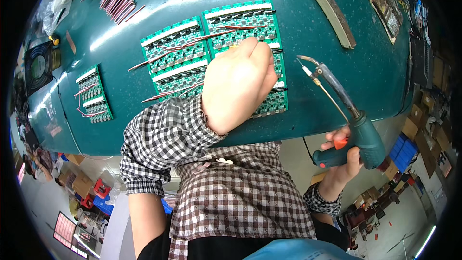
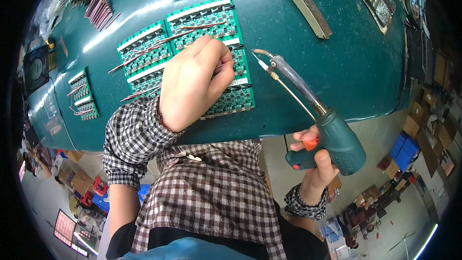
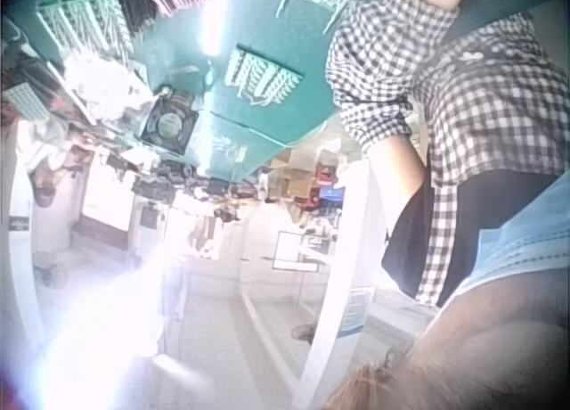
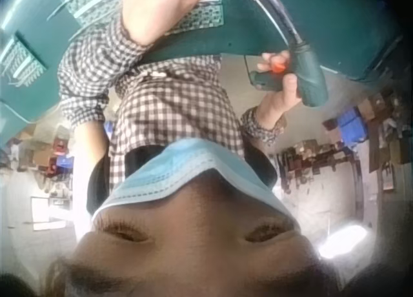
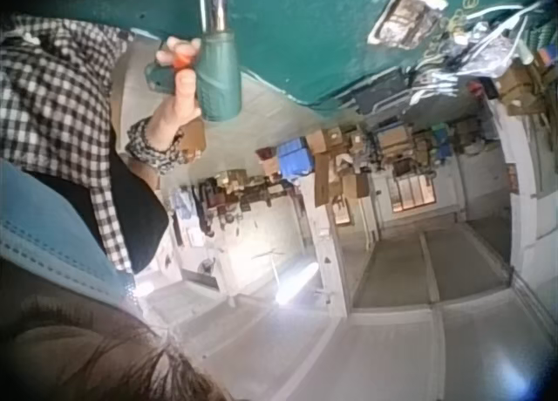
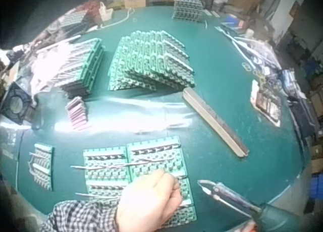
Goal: The person assembles circuit boards by picking up wires by hand, positioning them onto the circuit boards, and soldering them using a soldering gun.
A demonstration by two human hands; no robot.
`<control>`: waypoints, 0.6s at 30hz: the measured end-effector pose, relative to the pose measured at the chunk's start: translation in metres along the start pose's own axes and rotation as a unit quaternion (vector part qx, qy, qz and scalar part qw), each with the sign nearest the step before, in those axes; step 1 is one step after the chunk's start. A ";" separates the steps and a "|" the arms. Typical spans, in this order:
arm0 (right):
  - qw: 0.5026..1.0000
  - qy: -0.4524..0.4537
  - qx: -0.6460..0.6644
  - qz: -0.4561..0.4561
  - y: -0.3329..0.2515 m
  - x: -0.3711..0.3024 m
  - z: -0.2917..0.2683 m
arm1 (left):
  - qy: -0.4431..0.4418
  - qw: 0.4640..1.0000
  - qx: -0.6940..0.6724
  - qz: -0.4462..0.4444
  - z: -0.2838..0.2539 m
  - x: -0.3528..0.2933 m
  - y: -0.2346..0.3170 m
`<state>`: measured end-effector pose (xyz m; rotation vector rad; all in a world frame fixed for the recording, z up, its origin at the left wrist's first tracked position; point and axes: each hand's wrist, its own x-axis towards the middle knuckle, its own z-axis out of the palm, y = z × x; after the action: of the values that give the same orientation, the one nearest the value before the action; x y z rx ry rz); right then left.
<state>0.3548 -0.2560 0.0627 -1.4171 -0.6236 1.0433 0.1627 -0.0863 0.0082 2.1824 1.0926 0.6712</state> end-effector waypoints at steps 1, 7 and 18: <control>1.000 0.004 -0.003 0.007 0.001 -0.002 -0.001 | -0.001 1.000 -0.001 0.000 0.000 0.000 0.000; 0.997 0.011 -0.071 0.024 0.000 -0.007 0.008 | -0.003 1.000 -0.004 -0.002 -0.001 0.001 -0.001; 0.989 -0.002 -0.145 0.037 -0.002 -0.010 0.014 | 0.000 1.000 -0.024 -0.006 -0.002 0.001 -0.001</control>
<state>0.3384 -0.2572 0.0680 -1.7026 -0.7540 1.0449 0.1616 -0.0839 0.0091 2.1325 1.0782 0.6849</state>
